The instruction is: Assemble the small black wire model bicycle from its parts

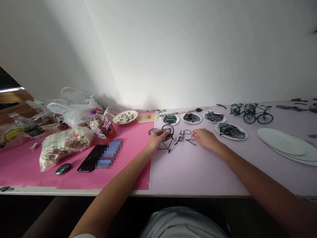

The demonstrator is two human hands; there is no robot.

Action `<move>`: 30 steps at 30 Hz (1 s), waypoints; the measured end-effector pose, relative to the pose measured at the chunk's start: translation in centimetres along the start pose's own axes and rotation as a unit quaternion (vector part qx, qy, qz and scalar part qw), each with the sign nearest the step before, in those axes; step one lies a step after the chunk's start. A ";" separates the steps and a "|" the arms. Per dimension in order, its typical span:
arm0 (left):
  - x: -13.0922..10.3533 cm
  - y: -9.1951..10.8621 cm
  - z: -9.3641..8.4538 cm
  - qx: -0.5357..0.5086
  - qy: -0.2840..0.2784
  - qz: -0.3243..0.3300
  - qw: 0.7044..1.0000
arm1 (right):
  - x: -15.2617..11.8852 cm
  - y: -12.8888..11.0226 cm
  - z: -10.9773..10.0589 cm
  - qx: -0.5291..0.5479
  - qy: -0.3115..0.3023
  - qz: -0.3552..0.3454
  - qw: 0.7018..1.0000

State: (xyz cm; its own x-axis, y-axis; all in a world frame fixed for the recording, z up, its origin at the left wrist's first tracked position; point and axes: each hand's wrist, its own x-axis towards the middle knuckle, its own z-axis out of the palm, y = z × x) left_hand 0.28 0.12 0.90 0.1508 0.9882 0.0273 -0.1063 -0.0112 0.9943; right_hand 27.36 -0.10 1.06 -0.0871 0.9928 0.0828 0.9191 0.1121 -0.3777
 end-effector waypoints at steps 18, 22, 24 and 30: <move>-0.1 0.1 0.0 0.011 -0.006 -0.009 1.000 | 0.3 0.8 -0.7 -0.037 0.076 0.007 0.996; -0.1 0.1 0.0 0.013 -0.009 -0.007 1.000 | -0.3 -0.6 -0.5 0.007 0.042 0.006 0.999; 0.0 0.0 0.0 0.012 -0.009 -0.006 1.000 | -0.6 -1.1 -0.4 0.026 0.020 -0.002 0.999; 0.1 -0.1 0.0 0.006 -0.012 -0.006 1.000 | -0.5 -0.5 -0.5 0.058 -0.018 -0.015 0.998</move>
State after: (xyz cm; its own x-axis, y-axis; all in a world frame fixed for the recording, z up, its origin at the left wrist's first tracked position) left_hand 0.26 0.18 0.81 0.1745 0.9845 0.0186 -0.0929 -0.0023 0.9957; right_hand 27.14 -0.70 1.67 -0.1293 0.9896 0.0624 0.8657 0.1433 -0.4796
